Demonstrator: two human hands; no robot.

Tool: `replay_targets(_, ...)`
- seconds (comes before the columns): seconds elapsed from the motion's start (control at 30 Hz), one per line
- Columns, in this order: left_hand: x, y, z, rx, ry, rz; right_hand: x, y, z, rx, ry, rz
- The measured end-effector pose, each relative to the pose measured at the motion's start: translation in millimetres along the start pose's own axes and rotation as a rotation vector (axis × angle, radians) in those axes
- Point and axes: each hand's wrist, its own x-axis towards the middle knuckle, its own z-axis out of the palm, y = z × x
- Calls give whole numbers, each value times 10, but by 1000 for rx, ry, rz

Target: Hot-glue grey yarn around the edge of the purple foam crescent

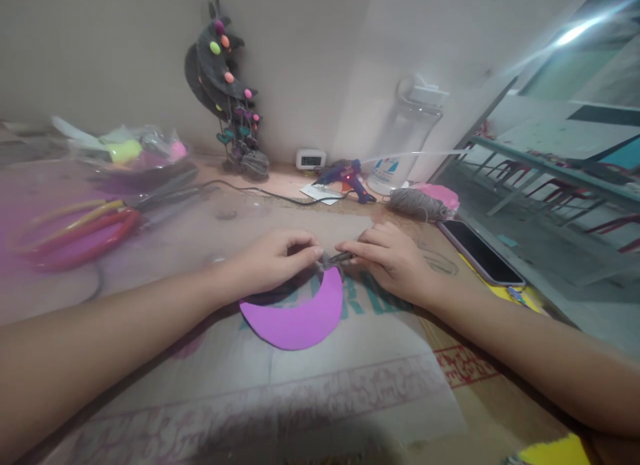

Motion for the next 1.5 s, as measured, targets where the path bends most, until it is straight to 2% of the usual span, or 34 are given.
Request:
replay_targets(0.3,0,-5,8,-17,-6,-10,2,5,-15,111,11,91)
replay_targets(1.17,7,-13,3,2,0,40,8,1,-12,-7,-20,8)
replay_targets(1.5,8,-27,5,17,-5,35,10,-8,-12,14,-30,34)
